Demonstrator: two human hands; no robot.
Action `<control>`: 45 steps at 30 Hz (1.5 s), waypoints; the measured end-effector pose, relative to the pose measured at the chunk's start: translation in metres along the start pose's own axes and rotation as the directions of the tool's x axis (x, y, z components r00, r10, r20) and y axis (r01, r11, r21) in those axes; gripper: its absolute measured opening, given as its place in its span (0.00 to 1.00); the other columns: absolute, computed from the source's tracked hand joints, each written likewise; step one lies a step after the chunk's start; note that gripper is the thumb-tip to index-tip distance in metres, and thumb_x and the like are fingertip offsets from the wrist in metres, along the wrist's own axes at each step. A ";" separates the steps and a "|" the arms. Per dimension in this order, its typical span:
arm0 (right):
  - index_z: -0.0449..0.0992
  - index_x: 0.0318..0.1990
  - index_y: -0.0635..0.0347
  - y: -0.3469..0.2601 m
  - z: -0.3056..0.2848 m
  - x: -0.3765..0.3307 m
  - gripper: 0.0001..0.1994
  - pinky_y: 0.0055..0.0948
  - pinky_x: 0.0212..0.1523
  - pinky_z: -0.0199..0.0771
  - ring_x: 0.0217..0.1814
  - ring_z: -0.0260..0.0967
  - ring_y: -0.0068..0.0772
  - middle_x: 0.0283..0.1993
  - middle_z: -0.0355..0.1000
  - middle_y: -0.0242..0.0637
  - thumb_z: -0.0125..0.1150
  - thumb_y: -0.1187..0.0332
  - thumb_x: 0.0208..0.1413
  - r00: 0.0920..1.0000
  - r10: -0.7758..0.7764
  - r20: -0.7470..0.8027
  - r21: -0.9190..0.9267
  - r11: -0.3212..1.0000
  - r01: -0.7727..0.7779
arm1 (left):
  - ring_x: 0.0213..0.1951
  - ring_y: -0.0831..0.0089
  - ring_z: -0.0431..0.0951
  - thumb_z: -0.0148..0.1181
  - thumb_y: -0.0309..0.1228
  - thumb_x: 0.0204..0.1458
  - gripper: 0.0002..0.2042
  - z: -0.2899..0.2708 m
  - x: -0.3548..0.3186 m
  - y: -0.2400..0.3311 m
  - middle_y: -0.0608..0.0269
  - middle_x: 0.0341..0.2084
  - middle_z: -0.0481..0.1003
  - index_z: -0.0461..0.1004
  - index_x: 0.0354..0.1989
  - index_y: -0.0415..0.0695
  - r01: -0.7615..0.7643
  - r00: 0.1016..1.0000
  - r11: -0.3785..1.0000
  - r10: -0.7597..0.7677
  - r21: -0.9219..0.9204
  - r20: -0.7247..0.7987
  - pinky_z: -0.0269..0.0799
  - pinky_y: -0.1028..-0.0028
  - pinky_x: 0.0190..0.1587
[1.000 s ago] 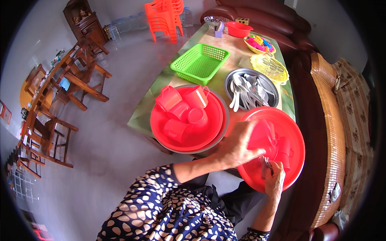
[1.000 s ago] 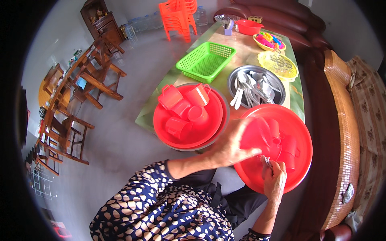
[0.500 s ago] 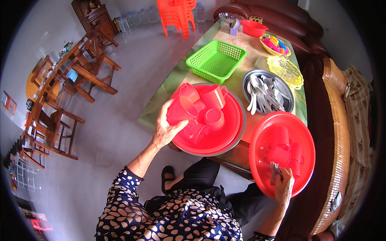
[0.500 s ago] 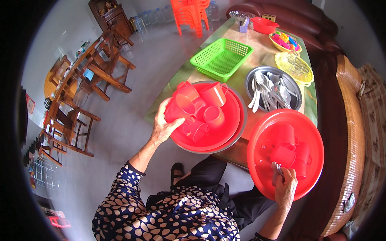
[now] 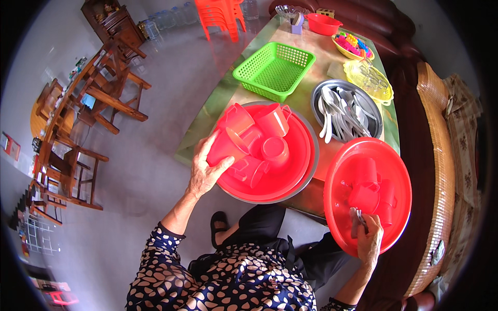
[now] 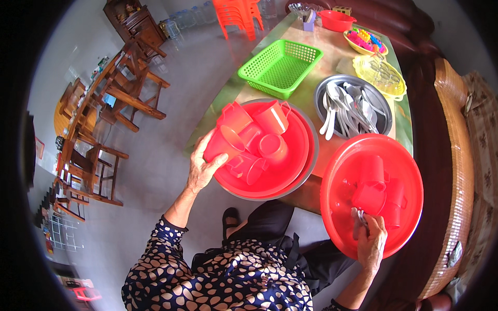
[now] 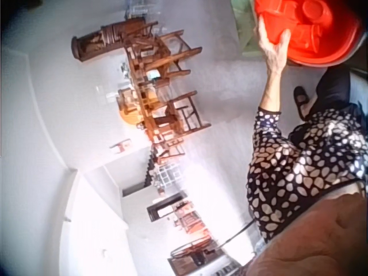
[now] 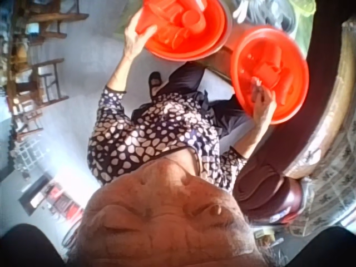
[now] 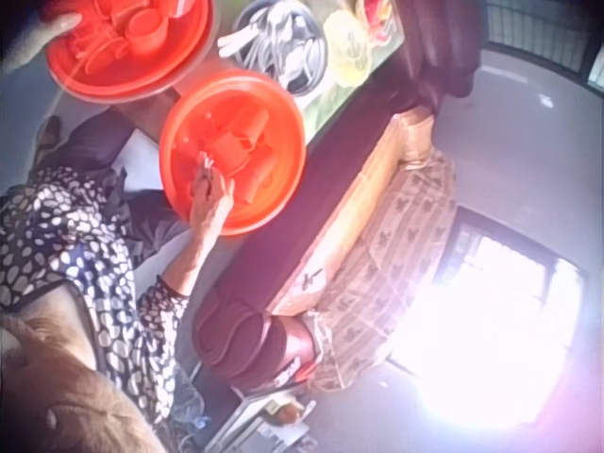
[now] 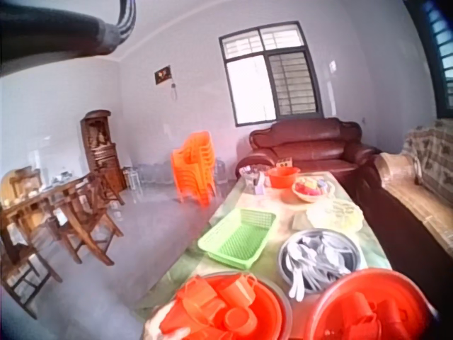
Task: The person dries red plastic cups and plates using a grey cloth. They wipe each item individually and place the dried cups into a red bowl and the plates into a metal bowl on the table.
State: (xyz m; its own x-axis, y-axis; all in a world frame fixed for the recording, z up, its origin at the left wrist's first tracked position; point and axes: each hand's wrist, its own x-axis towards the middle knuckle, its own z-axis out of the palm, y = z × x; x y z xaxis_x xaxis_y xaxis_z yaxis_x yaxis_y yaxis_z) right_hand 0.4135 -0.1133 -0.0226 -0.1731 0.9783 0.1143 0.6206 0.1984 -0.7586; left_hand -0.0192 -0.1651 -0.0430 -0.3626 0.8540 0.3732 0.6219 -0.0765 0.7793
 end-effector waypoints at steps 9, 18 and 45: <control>0.77 0.42 0.64 -0.010 -0.007 -0.001 0.10 0.31 0.30 0.65 0.29 0.68 0.36 0.29 0.65 0.42 0.57 0.78 0.51 0.994 0.108 0.017 -0.031 0.994 -0.107 | 0.64 0.60 0.54 0.51 0.50 0.56 0.38 0.004 0.004 0.004 0.47 0.63 0.53 0.45 0.69 0.42 0.032 0.984 0.940 -0.090 -0.339 -0.156 0.49 0.61 0.65; 0.75 0.46 0.60 0.013 -0.008 0.012 0.14 0.41 0.40 0.71 0.39 0.70 0.48 0.35 0.72 0.47 0.59 0.71 0.51 0.989 0.024 0.148 -0.251 0.968 0.014 | 0.61 0.58 0.60 0.52 0.36 0.55 0.24 0.034 0.006 0.075 0.51 0.58 0.62 0.62 0.59 0.39 -0.313 0.888 0.895 0.394 0.318 -0.235 0.54 0.61 0.62; 0.76 0.43 0.61 0.005 -0.025 0.001 0.17 0.35 0.46 0.76 0.46 0.73 0.45 0.45 0.69 0.46 0.53 0.85 0.43 0.966 0.024 -0.259 0.273 0.961 0.049 | 0.47 0.68 0.75 0.63 0.43 0.52 0.31 0.250 0.002 0.176 0.55 0.45 0.74 0.60 0.59 0.38 0.526 0.507 0.782 0.028 -0.335 0.862 0.76 0.71 0.43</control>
State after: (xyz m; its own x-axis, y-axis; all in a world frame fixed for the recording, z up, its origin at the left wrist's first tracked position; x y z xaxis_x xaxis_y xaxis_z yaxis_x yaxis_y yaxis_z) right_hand 0.4360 -0.1094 -0.0101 0.0459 0.9650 0.2581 0.3792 0.2222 -0.8982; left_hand 0.2633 -0.0485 -0.0309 0.4320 0.8740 -0.2224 0.0630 0.2167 0.9742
